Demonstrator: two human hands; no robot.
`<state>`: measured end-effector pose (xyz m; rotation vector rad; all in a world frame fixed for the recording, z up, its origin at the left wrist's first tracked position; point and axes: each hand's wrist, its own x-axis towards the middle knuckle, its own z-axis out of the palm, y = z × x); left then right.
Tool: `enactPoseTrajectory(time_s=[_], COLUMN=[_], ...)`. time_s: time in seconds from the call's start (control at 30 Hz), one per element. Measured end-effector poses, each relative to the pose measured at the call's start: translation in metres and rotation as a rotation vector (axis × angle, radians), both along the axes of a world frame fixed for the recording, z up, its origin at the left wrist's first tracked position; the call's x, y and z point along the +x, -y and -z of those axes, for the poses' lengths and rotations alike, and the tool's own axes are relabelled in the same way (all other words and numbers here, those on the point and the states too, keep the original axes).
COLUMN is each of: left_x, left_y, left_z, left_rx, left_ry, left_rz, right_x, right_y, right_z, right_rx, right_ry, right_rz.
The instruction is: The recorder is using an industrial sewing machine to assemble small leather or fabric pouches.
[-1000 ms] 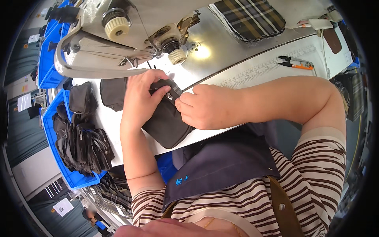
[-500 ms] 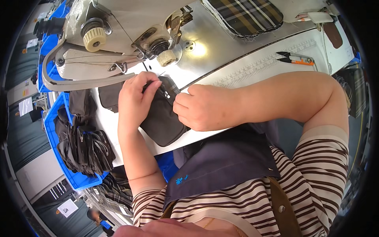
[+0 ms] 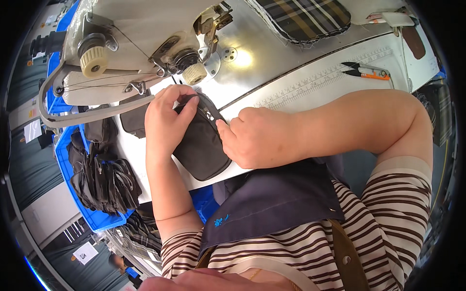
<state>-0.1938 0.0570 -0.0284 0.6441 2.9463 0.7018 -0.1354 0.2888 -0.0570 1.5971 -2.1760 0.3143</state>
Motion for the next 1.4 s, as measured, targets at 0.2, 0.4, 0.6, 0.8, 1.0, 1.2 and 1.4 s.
enactPoseTrajectory(time_s=[0.2,0.4,0.6,0.8,1.0,1.2,1.4], left_x=[-0.001,-0.001,-0.006,-0.004,-0.003,-0.001,-0.003], left_y=[-0.006,-0.004,-0.003,-0.005,-0.006,-0.010,-0.005], left_z=[0.003,-0.002,0.002,-0.001,0.002,0.004,0.009], left_rx=[0.038,0.007,0.025,-0.019,-0.032,-0.072,-0.064], left_ry=[-0.013,0.010,-0.040,-0.008,-0.004,-0.115,-0.139], left_rz=[-0.034,-0.058,-0.014,-0.047,-0.075,-0.045,0.026], right_x=[-0.002,-0.003,-0.005,-0.004,-0.006,-0.002,-0.001], right_y=[0.000,0.001,0.002,0.002,0.002,0.000,-0.001], right_z=[0.006,0.002,0.003,0.002,0.004,-0.003,-0.005], right_rx=[-0.034,-0.020,-0.056,-0.054,-0.064,0.045,0.081], right_ry=[0.021,0.023,-0.006,-0.015,0.004,0.056,0.048], right_rz=[0.022,0.026,0.036,0.046,0.031,0.032,0.047])
